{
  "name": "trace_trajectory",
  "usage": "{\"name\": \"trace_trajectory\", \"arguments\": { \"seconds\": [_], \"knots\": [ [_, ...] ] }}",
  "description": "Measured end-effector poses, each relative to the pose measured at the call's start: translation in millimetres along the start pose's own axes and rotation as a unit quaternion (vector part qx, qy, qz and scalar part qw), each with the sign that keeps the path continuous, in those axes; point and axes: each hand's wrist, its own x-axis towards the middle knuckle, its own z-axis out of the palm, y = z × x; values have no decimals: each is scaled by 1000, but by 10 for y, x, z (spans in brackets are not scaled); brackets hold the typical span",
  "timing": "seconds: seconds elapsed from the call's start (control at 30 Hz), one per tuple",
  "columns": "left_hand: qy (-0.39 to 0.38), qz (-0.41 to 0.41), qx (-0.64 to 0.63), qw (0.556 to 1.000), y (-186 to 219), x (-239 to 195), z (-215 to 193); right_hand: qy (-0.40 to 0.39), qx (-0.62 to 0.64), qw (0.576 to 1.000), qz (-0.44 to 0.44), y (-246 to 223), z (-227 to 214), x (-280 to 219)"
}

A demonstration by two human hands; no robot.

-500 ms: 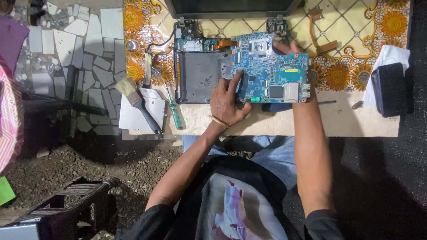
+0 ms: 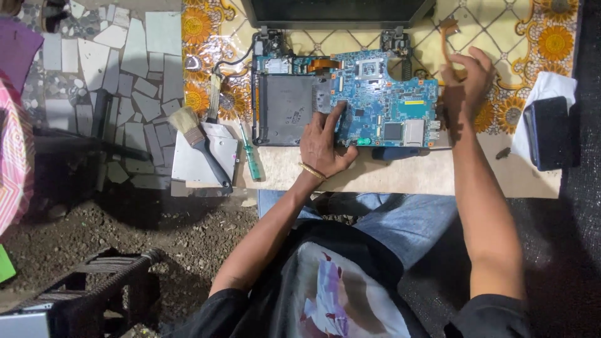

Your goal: The person removes a copper heat pipe from a laptop motherboard, then repositions and secures it using a screwdriver. The person handles the motherboard and heat pipe directly, using a screwdriver to tighten screws.

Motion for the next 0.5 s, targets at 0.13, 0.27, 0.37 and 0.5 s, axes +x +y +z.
{"name": "trace_trajectory", "arguments": {
  "seconds": [0.13, 0.27, 0.37, 0.5],
  "knots": [
    [-2, 8, 5, 1000, -44, -26, 38, 11, 13, 1000, 5, 303, -25, 52],
    [3, 12, -2, 1000, -32, -34, 16, 92, 206, 969, -97, 388, 32, 22],
    [-3, 16, 2, 1000, -47, -18, 28, 175, 323, 929, 41, 11, -63, -175],
    [13, 24, -8, 1000, -43, -34, 27, 82, 559, 814, 134, -156, -121, -412]
  ]
}}
